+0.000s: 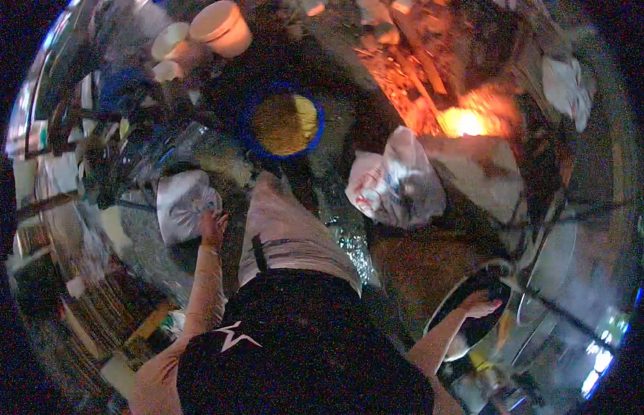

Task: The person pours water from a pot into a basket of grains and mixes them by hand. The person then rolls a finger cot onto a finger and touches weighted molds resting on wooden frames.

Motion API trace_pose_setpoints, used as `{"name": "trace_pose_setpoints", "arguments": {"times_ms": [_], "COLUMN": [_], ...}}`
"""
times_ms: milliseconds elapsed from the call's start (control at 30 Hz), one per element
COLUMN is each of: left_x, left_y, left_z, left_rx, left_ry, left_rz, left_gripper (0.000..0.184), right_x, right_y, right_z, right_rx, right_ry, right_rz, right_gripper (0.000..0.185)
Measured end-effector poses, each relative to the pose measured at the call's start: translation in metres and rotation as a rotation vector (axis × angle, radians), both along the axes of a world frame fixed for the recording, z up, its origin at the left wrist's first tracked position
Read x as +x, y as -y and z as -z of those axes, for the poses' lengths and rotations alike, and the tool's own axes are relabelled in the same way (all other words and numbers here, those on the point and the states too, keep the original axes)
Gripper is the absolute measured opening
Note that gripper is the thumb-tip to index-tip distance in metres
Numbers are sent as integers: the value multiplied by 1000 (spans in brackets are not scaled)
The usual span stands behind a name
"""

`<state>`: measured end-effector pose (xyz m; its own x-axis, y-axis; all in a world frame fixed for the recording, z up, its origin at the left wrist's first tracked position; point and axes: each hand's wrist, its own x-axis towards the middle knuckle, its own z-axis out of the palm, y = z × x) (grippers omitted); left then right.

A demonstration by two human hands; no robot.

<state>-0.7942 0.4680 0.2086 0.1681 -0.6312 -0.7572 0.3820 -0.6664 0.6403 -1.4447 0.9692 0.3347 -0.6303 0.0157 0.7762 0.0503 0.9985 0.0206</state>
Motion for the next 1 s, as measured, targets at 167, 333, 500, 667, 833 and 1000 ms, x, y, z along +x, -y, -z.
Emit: {"name": "trace_pose_setpoints", "arguments": {"times_ms": [167, 333, 500, 667, 833, 1000], "left_x": [-18, -14, -6, -39, -54, -69], "left_y": [100, 217, 300, 354, 363, 345], "left_z": [61, 137, 254, 290, 364, 419], "left_rx": [60, 145, -204, -421, -32, 119], "left_ry": [12, 51, 414, 698, 455, 574], "left_rz": [-7, 113, 601, 917, 551, 678], "left_gripper": [35, 70, 65, 65, 75, 83], "right_x": [68, 163, 181, 156, 112, 120], "right_y": [249, 522, 734, 874, 907, 901], "right_z": [31, 42, 101, 230, 396, 475], "right_rx": [-538, 172, 397, 287, 750, 563], "right_ry": [700, 1649, 1832, 1729, 1555, 1750], "right_rz": [-636, -899, -1292, -1220, -1473, -931], "right_gripper": [51, 62, 52, 46, 52, 74]}}
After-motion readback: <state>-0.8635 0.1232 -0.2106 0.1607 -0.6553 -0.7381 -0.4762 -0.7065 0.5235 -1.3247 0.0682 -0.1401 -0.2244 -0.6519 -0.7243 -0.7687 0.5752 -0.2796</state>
